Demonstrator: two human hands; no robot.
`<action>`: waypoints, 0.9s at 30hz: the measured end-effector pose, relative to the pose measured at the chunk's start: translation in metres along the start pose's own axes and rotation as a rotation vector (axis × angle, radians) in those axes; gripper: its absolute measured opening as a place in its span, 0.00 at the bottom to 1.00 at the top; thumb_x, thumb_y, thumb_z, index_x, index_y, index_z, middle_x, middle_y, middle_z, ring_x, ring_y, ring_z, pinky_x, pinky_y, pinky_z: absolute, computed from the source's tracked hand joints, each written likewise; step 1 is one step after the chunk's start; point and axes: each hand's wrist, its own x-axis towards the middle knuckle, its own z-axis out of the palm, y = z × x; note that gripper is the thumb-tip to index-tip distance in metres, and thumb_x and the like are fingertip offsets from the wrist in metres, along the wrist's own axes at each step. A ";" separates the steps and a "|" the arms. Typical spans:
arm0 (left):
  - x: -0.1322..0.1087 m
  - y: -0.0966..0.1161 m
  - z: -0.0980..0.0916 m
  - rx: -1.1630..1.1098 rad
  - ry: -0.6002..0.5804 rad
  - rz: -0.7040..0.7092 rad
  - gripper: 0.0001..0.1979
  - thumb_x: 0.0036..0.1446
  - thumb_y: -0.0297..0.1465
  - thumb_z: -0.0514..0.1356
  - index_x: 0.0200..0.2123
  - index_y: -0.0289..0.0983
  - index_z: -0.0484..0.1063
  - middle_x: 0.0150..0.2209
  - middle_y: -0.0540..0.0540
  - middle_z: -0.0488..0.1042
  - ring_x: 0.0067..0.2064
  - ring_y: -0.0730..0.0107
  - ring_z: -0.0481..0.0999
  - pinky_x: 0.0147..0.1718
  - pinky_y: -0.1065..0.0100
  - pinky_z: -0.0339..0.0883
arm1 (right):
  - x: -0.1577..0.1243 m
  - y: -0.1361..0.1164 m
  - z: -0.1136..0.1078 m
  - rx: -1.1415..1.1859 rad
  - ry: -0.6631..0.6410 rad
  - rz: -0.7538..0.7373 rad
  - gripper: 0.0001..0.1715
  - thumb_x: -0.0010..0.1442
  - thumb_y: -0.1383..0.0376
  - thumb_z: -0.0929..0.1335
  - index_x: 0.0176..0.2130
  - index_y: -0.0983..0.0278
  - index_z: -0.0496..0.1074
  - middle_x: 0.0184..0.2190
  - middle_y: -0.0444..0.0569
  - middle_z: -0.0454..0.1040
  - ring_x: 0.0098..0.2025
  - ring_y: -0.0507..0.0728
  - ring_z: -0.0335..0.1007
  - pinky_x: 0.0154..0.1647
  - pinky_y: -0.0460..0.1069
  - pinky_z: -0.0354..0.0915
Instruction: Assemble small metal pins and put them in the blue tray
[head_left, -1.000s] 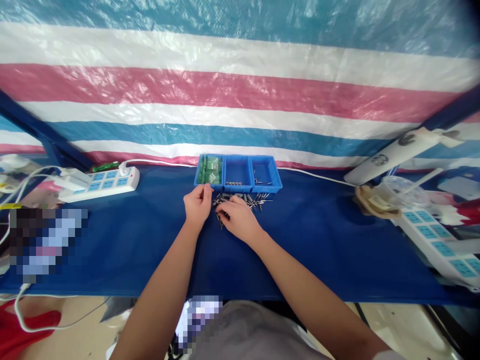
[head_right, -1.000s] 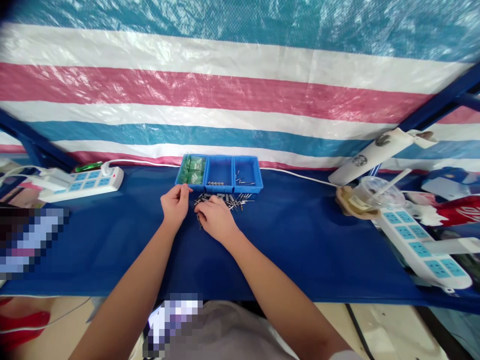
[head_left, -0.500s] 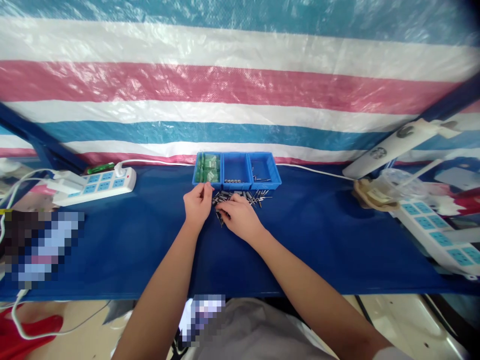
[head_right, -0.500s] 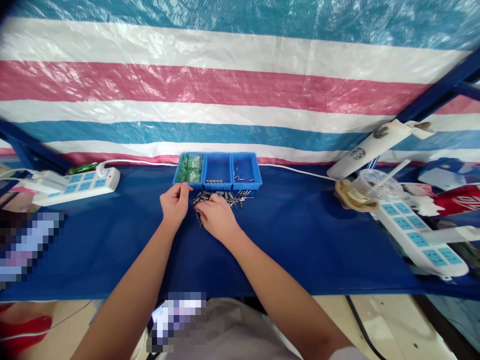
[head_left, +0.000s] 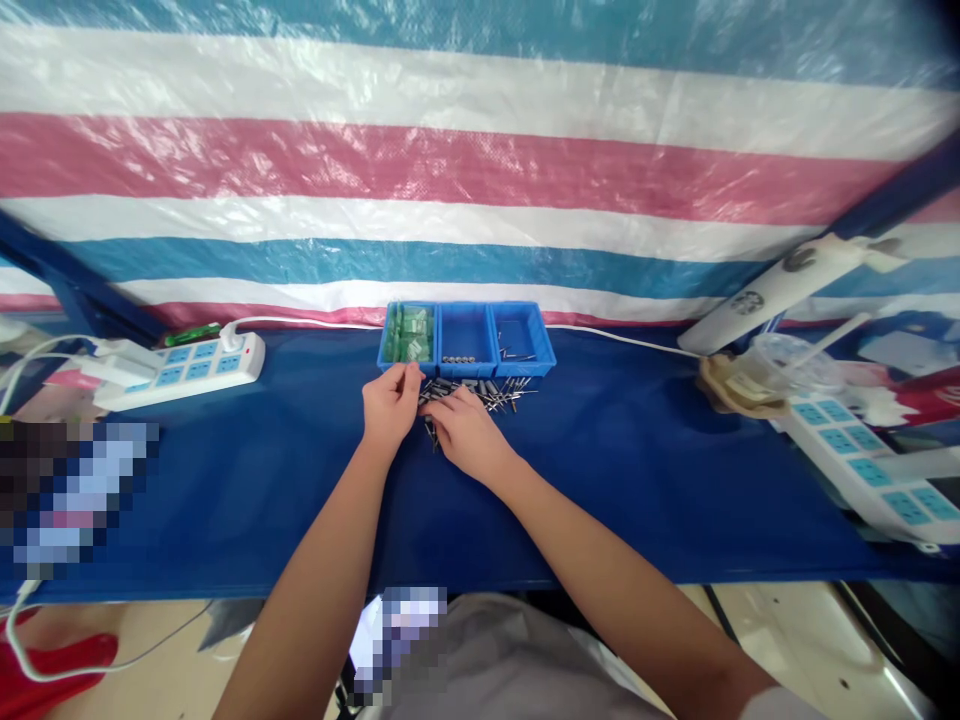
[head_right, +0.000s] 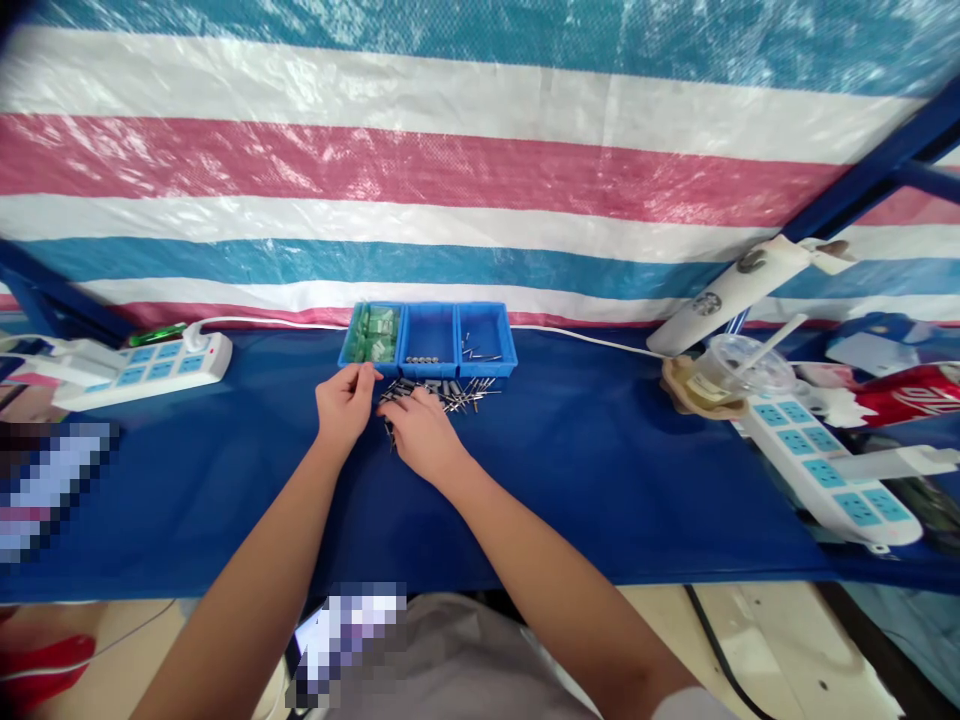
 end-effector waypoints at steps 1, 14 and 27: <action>0.000 0.000 0.000 0.000 -0.014 0.005 0.18 0.68 0.39 0.56 0.31 0.37 0.79 0.26 0.49 0.78 0.27 0.71 0.75 0.32 0.71 0.67 | 0.000 0.000 0.000 0.017 0.018 -0.004 0.19 0.65 0.76 0.63 0.48 0.62 0.76 0.43 0.53 0.79 0.45 0.62 0.65 0.54 0.57 0.63; -0.005 0.001 0.005 -0.090 -0.212 0.090 0.13 0.65 0.40 0.60 0.40 0.39 0.81 0.20 0.54 0.66 0.22 0.75 0.65 0.27 0.72 0.64 | -0.001 0.018 -0.008 0.554 0.380 0.306 0.17 0.62 0.69 0.64 0.47 0.60 0.77 0.43 0.50 0.74 0.34 0.53 0.70 0.39 0.50 0.71; -0.006 0.000 0.004 -0.093 -0.287 0.162 0.12 0.62 0.38 0.63 0.45 0.40 0.81 0.19 0.57 0.58 0.21 0.77 0.60 0.26 0.73 0.61 | 0.005 0.020 -0.001 1.027 0.456 0.530 0.21 0.55 0.51 0.75 0.42 0.61 0.75 0.32 0.46 0.79 0.34 0.55 0.75 0.38 0.51 0.74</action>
